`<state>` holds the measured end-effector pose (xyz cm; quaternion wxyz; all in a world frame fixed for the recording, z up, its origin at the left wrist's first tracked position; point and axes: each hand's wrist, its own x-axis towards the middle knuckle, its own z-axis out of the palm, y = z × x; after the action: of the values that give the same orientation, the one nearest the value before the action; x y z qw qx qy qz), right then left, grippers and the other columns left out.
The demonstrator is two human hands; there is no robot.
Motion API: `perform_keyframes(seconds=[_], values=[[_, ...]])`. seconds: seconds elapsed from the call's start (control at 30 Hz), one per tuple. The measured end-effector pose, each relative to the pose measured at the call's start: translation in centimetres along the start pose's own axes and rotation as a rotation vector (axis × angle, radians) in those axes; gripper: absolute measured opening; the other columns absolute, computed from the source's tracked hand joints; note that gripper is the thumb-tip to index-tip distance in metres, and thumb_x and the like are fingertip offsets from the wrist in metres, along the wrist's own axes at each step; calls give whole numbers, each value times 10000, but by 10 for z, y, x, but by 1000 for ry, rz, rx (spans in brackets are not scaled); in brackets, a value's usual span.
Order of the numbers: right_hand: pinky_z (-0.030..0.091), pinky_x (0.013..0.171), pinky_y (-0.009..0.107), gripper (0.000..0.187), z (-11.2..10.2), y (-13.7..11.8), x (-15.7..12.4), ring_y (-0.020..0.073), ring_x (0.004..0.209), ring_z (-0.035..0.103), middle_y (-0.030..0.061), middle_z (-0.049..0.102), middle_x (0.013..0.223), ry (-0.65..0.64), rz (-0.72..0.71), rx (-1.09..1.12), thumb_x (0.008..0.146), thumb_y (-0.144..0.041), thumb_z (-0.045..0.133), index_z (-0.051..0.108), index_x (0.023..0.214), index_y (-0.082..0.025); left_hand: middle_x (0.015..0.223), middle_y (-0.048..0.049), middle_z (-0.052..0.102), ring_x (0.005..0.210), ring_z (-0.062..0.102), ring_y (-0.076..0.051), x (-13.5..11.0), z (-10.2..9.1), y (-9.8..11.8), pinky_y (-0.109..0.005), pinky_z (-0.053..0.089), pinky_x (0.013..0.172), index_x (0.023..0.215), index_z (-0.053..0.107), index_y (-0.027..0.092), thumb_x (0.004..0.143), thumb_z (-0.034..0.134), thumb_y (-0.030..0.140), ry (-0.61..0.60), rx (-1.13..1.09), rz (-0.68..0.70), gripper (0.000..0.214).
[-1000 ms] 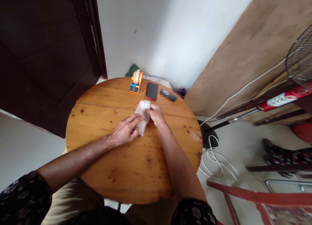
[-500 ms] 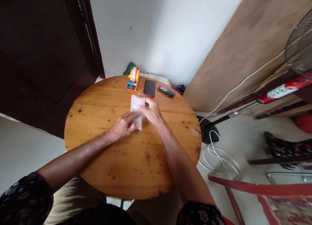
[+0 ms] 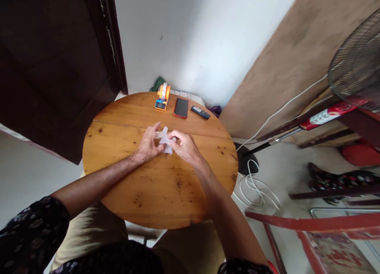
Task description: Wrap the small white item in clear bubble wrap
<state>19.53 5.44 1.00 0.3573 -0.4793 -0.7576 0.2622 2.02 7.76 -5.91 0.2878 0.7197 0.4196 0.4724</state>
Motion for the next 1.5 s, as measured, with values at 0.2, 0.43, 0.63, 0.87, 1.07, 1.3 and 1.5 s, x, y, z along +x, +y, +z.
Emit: perform_keyframes(seconds=[0.2,0.43,0.63,0.87,1.07,1.3,1.5], values=[[518,773,293,95,2,2,-13,197,917,686,33,748,995,-19,-95,26,790,-200,553,633,833,-227,1140,-87,591,1049,574,-225,6,-1,-7,-382,483,957,1360,520,177,637,858,270,-123,-333,-62,804],[533,911,360,96,13,14,-21,214,1034,696,54,749,1104,67,-166,33,841,-201,565,641,881,-243,891,-7,492,804,486,-130,9,-5,-8,-254,425,732,761,543,168,694,718,181,-93,-325,-34,187],[528,959,397,95,12,20,-26,227,1076,705,57,761,1142,50,-244,-63,865,-187,571,637,880,-254,933,-36,565,877,551,-164,5,-12,-2,-295,459,792,823,547,184,717,604,112,-166,-199,95,140],[530,959,435,67,16,31,-27,253,1132,702,89,759,1168,66,-352,-142,868,-194,588,609,883,-256,1080,-92,643,1031,607,-227,-6,-23,5,-372,490,907,984,561,190,716,673,183,-202,-12,270,290],[506,1012,455,64,22,31,-34,258,1186,679,89,749,1198,105,-314,-106,878,-216,582,617,911,-258,992,-66,681,898,642,-177,-4,-15,3,-300,513,807,926,586,187,707,752,243,-149,-79,153,280],[530,953,394,416,13,13,-42,253,1056,697,54,740,1155,20,-44,102,753,-339,771,618,1126,-239,745,-6,658,648,593,-114,-4,-15,12,-229,481,626,823,624,149,701,760,370,-204,-410,-241,287],[562,879,387,431,24,18,-39,239,959,716,51,763,1064,-15,163,277,740,-383,764,628,1118,-225,741,-19,694,670,619,-137,-2,-25,18,-235,480,624,818,690,133,748,713,381,-241,-320,-377,259]])
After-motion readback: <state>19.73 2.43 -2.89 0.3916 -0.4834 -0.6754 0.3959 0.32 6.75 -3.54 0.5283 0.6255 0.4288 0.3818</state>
